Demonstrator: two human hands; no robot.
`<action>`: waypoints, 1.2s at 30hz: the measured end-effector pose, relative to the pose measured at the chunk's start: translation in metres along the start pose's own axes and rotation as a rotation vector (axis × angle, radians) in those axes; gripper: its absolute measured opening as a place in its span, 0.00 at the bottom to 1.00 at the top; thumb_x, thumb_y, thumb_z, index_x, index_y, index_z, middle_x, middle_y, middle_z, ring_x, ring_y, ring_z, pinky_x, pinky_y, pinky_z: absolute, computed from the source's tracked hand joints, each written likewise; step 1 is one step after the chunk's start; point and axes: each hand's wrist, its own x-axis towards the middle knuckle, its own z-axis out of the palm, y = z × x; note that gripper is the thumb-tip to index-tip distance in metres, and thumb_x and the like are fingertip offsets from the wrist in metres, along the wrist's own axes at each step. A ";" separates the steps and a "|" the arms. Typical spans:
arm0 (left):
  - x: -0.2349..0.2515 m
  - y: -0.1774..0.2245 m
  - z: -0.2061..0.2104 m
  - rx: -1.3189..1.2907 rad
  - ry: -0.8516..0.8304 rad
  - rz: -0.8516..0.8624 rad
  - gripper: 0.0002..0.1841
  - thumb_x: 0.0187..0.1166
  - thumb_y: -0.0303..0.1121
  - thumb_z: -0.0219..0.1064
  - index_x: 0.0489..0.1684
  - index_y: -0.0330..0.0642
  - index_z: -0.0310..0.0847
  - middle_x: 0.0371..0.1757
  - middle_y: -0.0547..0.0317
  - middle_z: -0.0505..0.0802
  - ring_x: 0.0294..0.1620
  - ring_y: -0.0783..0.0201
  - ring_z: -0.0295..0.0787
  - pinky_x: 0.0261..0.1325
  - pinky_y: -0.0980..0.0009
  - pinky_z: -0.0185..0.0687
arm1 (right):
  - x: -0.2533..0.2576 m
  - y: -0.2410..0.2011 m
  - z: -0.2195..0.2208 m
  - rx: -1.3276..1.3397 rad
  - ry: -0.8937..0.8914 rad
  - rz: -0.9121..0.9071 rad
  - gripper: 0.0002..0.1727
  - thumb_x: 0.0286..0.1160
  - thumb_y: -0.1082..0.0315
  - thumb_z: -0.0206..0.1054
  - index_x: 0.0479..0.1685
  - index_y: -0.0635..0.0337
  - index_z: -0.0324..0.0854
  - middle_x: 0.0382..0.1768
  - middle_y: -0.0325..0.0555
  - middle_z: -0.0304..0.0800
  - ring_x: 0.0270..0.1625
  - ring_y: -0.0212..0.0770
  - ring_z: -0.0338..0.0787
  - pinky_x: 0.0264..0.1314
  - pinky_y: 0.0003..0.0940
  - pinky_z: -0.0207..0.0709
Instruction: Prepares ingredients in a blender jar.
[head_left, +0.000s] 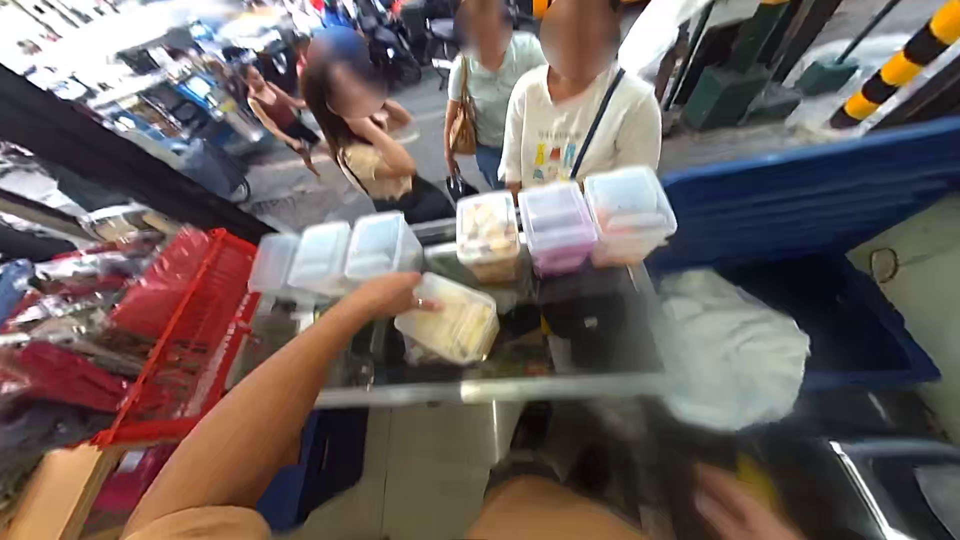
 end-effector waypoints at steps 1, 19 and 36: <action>-0.019 0.007 0.023 -0.093 0.026 -0.060 0.39 0.75 0.64 0.70 0.68 0.35 0.79 0.53 0.34 0.92 0.57 0.35 0.90 0.62 0.29 0.79 | 0.006 -0.020 -0.012 0.012 0.063 -0.147 0.31 0.86 0.54 0.63 0.83 0.63 0.71 0.69 0.61 0.86 0.67 0.54 0.89 0.72 0.55 0.82; 0.005 0.083 0.233 -1.272 0.618 0.566 0.71 0.37 0.55 0.94 0.83 0.23 0.50 0.71 0.43 0.83 0.71 0.65 0.83 0.78 0.64 0.79 | 0.163 -0.333 0.070 -1.064 -0.198 -1.290 0.49 0.35 0.30 0.86 0.68 0.41 0.85 0.75 0.63 0.76 0.73 0.67 0.78 0.67 0.73 0.72; 0.010 0.011 0.203 -1.051 0.686 0.743 0.71 0.44 0.61 0.90 0.93 0.46 0.43 0.83 0.49 0.73 0.82 0.59 0.72 0.86 0.60 0.70 | 0.185 -0.303 -0.047 -0.547 -0.184 -0.743 0.43 0.48 0.35 0.80 0.73 0.37 0.82 0.77 0.46 0.75 0.75 0.46 0.79 0.69 0.52 0.81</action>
